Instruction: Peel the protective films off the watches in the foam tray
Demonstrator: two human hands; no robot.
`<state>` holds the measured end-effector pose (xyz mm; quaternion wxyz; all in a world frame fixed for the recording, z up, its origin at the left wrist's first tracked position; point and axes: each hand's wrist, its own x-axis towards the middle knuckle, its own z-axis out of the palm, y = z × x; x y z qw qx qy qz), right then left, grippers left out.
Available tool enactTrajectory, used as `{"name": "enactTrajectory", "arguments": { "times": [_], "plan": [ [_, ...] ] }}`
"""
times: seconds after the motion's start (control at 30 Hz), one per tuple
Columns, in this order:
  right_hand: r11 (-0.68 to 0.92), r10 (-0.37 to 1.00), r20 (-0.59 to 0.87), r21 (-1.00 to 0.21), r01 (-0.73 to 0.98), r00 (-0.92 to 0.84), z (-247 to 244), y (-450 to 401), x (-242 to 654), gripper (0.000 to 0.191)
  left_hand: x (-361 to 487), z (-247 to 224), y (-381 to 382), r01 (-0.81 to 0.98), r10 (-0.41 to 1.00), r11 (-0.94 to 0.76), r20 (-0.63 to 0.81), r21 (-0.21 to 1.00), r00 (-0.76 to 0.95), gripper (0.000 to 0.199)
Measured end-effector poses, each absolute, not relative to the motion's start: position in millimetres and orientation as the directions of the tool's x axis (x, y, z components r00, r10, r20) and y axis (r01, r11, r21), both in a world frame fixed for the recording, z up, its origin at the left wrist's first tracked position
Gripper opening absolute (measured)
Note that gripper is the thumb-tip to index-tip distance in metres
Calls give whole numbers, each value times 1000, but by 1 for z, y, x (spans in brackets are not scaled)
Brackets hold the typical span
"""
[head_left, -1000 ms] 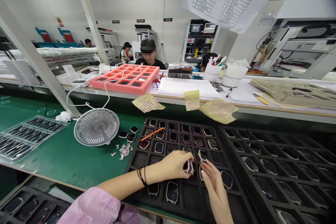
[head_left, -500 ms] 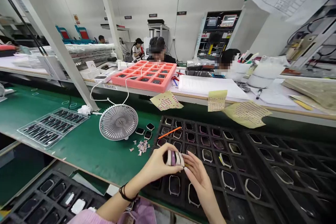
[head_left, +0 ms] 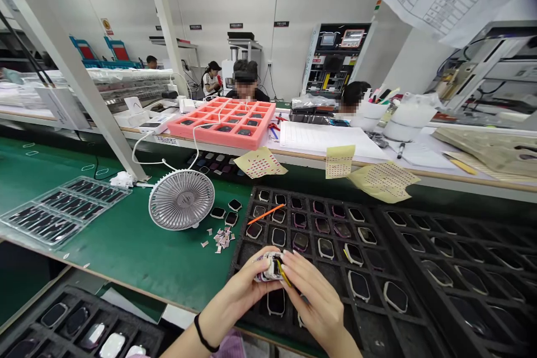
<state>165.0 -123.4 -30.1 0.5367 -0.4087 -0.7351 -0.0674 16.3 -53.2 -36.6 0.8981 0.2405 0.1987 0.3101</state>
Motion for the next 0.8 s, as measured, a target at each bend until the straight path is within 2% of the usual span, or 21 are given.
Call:
{"name": "enactTrajectory", "arguments": {
  "times": [0.1, 0.2, 0.3, 0.4, 0.47, 0.57, 0.8],
  "plan": [
    [635, 528, 849, -405, 657, 13, -25, -127, 161, 46, 18, -35, -55, -447, 648, 691, -212, 569, 731, 36],
    [573, 590, 786, -568, 591, 183, -18, -128, 160, 34, 20, -34, -57, -429, 662, 674, -233, 602, 713, 40],
    [453, 717, 615, -769, 451, 328, -15, -128, 162, 18, 21, -35, -56, -413, 683, 634, -223, 654, 695, 43],
    [334, 808, 397, -918, 216, 436, -15, -126, 165, 9, 22, -37, -54, -381, 719, 561, -204, 735, 665, 44],
    [283, 846, 285, -956, 73, 451, -14, -125, 168, 12, 23, -38, -53, -359, 733, 535, -209, 765, 647, 46],
    [233, 894, 203, -972, -26, 399, -13, -124, 170, 17, 23, -38, -54, -346, 725, 559, -243, 753, 644, 47],
    [180, 930, 179, -983, 26, 320, -24, -129, 170, 27, 23, -36, -57, -360, 715, 589, -259, 724, 649, 46]
  ]
}}
